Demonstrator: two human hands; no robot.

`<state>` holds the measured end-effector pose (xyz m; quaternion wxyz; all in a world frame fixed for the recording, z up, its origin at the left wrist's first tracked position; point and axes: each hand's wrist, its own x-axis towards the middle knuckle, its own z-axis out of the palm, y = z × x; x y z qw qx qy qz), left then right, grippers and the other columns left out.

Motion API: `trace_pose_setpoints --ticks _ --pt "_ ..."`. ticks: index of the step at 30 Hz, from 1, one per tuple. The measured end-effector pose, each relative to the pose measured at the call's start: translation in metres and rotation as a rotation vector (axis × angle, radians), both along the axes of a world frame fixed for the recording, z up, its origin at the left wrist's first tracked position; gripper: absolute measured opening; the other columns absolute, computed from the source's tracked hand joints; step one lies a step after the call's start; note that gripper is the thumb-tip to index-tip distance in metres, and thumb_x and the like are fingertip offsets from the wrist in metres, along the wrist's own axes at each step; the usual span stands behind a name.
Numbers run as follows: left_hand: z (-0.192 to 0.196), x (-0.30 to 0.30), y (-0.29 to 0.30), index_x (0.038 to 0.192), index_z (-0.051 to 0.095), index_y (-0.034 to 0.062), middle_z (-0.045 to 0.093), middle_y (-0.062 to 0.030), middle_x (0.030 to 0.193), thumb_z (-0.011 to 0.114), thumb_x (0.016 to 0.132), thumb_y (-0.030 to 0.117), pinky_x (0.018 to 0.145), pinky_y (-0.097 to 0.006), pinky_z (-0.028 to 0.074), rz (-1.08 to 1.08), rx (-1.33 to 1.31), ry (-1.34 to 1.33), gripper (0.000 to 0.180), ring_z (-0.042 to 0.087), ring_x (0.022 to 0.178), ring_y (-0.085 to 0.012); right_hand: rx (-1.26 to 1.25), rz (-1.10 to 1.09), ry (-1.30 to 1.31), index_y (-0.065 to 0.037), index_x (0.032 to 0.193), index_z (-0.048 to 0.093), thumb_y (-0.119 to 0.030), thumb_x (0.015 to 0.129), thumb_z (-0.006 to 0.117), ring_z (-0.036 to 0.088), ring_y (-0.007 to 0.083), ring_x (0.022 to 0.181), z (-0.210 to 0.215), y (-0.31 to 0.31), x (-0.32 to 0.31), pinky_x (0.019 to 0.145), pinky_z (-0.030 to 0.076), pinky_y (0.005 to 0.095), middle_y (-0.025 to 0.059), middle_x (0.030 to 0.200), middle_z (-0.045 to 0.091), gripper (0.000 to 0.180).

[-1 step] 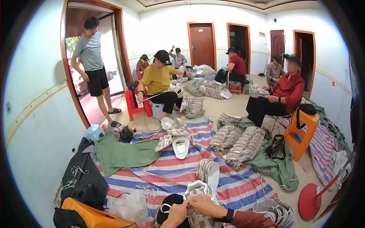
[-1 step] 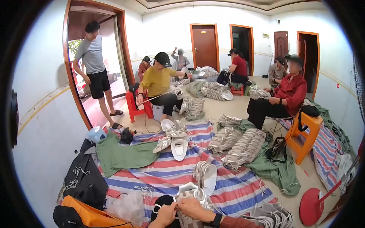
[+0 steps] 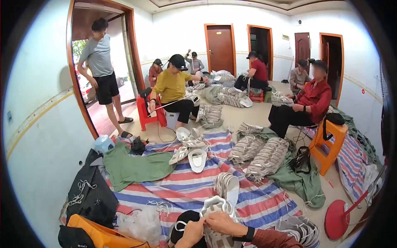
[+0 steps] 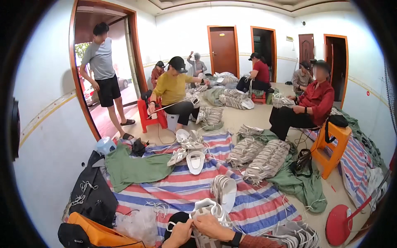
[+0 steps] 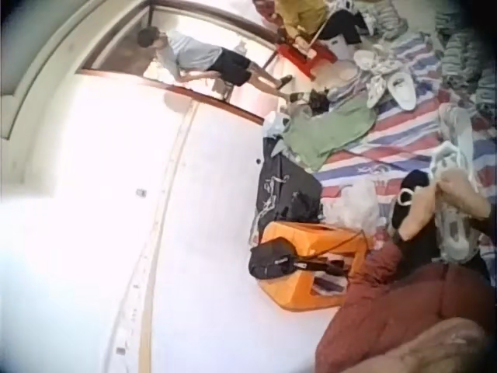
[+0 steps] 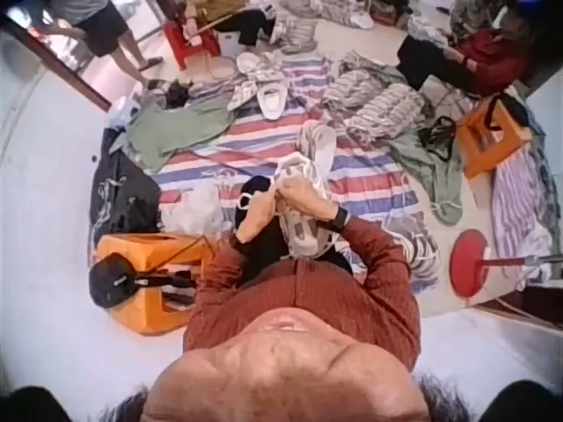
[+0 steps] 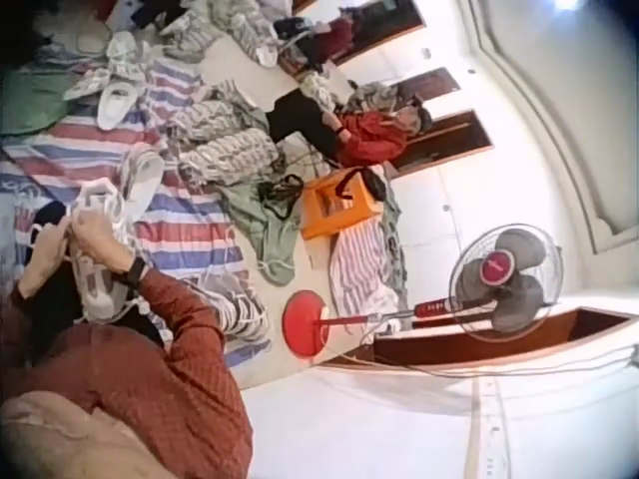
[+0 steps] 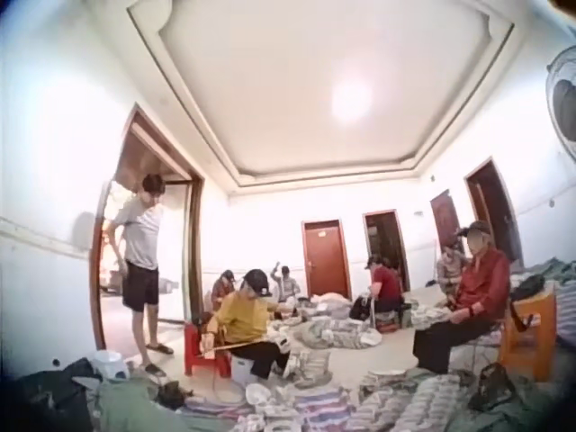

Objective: The recorder is lacing a pair of white and tan sneakers while sitting in a large room with several other people also working on shoes.

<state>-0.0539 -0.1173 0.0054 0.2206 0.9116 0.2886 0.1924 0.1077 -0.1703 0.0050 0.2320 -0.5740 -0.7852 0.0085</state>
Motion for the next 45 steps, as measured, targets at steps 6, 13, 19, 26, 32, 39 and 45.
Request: trace_pose_setpoints --ticks 6,13,19,26,32,39,45 --pt "-0.001 0.002 0.004 0.095 0.052 0.0078 0.057 -0.0111 0.061 0.052 0.078 0.007 0.058 -0.041 0.036 -0.129 0.172 0.024 0.017 0.055 0.059 -0.032 0.243 -0.042 -0.278 -0.011 0.069 0.052 -0.015 0.065 0.058 0.054 0.0239 0.06 0.007 -0.007 0.035 0.052 0.042 0.0357 0.0054 0.067 0.049 0.009" --pt "-0.007 0.004 0.011 0.098 0.053 0.0059 0.06 -0.0117 0.068 0.05 0.077 0.006 0.06 -0.04 0.039 -0.145 0.113 -0.018 0.021 0.059 0.066 -0.0295 0.374 -0.991 -0.172 -0.007 0.069 0.055 -0.009 0.071 0.06 0.055 0.0304 0.063 0.044 -0.036 0.194 0.055 0.043 0.0401 0.0104 0.071 0.052 0.006" --pt "-0.003 0.004 0.011 0.098 0.052 0.0076 0.058 -0.017 0.075 0.054 0.081 0.007 0.062 -0.044 0.044 -0.083 -0.091 0.006 0.017 0.057 0.074 -0.0356 0.174 -0.398 0.038 -0.007 0.1 0.055 -0.006 0.072 0.061 0.057 0.0316 0.077 0.015 -0.031 0.116 0.063 0.047 0.0401 0.0121 0.092 0.054 0.029" --pt "0.005 0.004 0.012 0.105 0.047 0.0029 0.06 -0.0195 0.081 0.056 0.079 0.002 0.064 -0.04 0.047 -0.142 -0.241 -0.107 0.027 0.059 0.075 -0.0375 0.069 0.036 -0.069 -0.005 0.085 0.05 -0.008 0.068 0.057 0.056 0.0232 0.072 0.02 -0.018 0.032 0.058 0.046 0.034 0.008 0.08 0.049 0.019" --pt "-0.001 0.001 0.01 0.093 0.045 0.0013 0.055 -0.0172 0.072 0.052 0.08 -0.001 0.062 -0.035 0.046 -0.066 -0.435 -0.238 0.015 0.057 0.067 -0.0336 0.031 0.014 0.168 -0.006 0.086 0.051 -0.007 0.071 0.06 0.057 0.0264 0.069 0.023 -0.02 0.038 0.056 0.047 0.0372 0.0075 0.082 0.05 0.018" --pt "-0.01 -0.013 0.014 0.081 0.044 0.0007 0.051 -0.0076 0.065 0.053 0.079 -0.003 0.052 -0.027 0.045 -0.115 -0.536 -0.171 0.01 0.055 0.056 -0.0148 -0.051 -0.026 0.126 -0.007 0.087 0.051 -0.009 0.074 0.061 0.057 0.0289 0.066 0.024 -0.015 0.038 0.055 0.047 0.0386 0.0084 0.082 0.051 0.016" --pt "0.002 -0.017 0.008 0.081 0.045 0.0024 0.054 -0.0044 0.064 0.057 0.079 -0.003 0.047 -0.023 0.046 -0.074 -0.795 -0.066 0.013 0.056 0.054 -0.0097 -0.074 -0.027 0.094 -0.007 0.086 0.054 -0.007 0.071 0.062 0.057 0.028 0.064 0.018 -0.012 0.042 0.052 0.045 0.0379 0.0084 0.076 0.052 0.017"
